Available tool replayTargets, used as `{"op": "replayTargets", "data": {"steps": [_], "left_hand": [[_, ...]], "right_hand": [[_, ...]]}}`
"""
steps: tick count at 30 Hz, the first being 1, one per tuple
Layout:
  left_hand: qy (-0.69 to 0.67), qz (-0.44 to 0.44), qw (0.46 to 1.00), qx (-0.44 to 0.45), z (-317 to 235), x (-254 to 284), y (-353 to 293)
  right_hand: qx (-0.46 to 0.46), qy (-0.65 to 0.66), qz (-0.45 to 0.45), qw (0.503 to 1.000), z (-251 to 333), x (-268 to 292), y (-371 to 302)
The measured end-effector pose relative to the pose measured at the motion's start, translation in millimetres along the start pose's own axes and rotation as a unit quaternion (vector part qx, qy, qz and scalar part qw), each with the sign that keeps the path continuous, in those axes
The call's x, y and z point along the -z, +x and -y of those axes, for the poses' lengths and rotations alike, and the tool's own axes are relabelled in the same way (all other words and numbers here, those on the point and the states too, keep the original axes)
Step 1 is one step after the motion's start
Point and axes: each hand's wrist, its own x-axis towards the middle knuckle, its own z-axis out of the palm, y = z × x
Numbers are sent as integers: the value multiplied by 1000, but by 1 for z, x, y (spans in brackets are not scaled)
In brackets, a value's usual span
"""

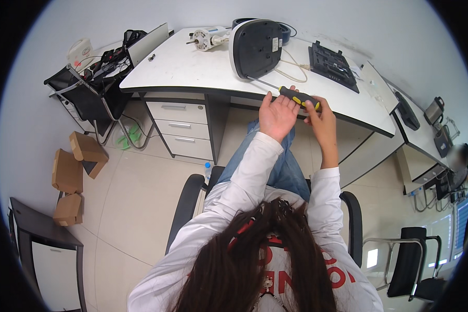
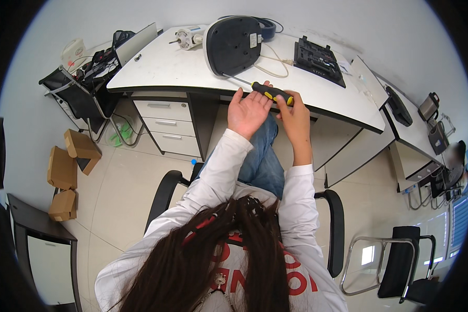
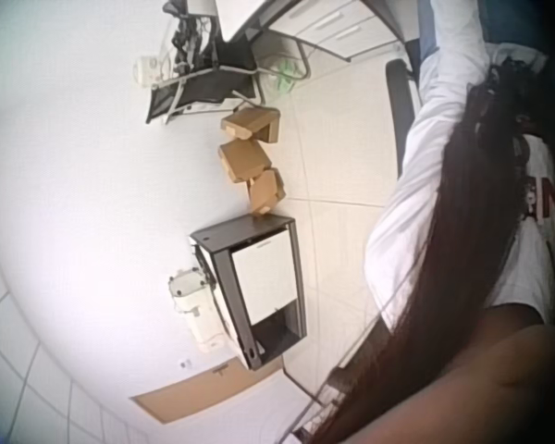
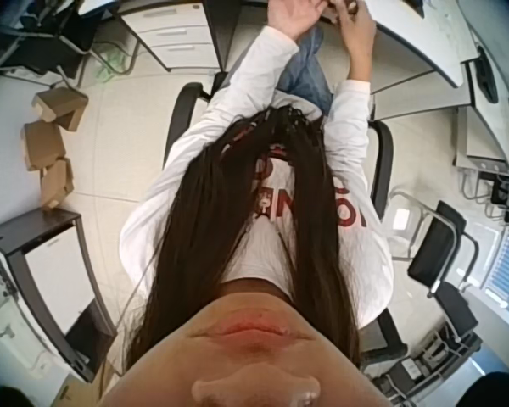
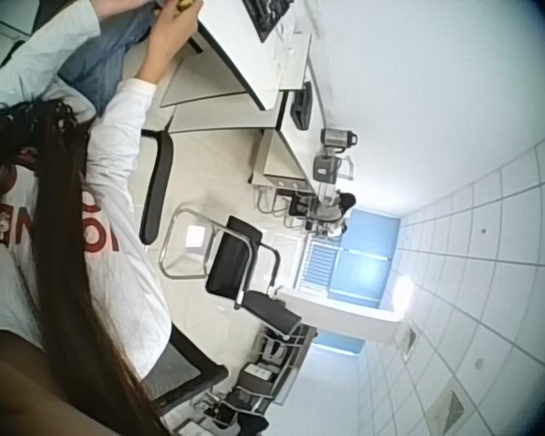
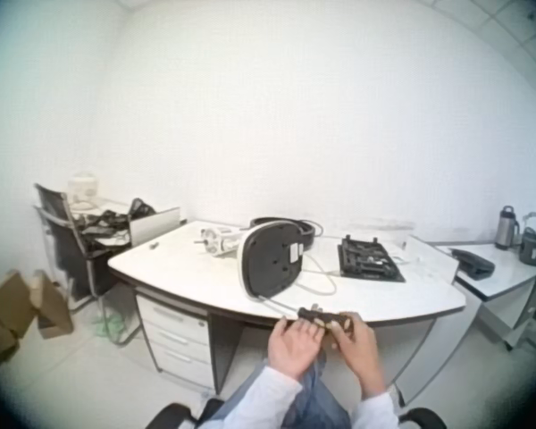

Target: The person uses a screwdriver to remove screws from the base of a small white fan. They then lift the fan head to expose the motor and continue unscrewing components from the fan's neck.

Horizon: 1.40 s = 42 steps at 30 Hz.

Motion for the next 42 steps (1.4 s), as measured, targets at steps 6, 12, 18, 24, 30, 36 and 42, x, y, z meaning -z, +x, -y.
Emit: {"op": "replayTargets", "data": {"steps": [6, 12, 18, 24, 30, 36, 42], "left_hand": [[0, -10, 1000, 2, -2, 0, 2], [15, 8, 1000, 14, -2, 3, 3], [32, -18, 999, 5, -3, 3, 1], [24, -2, 1000, 3, -3, 3, 2], [15, 15, 1000, 2, -1, 3, 3], [16, -2, 1000, 3, -3, -3, -1], [0, 10, 1000, 9, -4, 0, 2]], "right_hand": [[111, 21, 19, 993, 3, 3, -6], [42, 22, 16, 999, -6, 2, 4], [51, -44, 26, 997, 2, 5, -7], [111, 25, 24, 993, -1, 9, -1], [-1, 43, 8, 999, 1, 4, 2], [159, -13, -1, 987, 10, 5, -10], [102, 8, 18, 995, 9, 10, 0]]}}
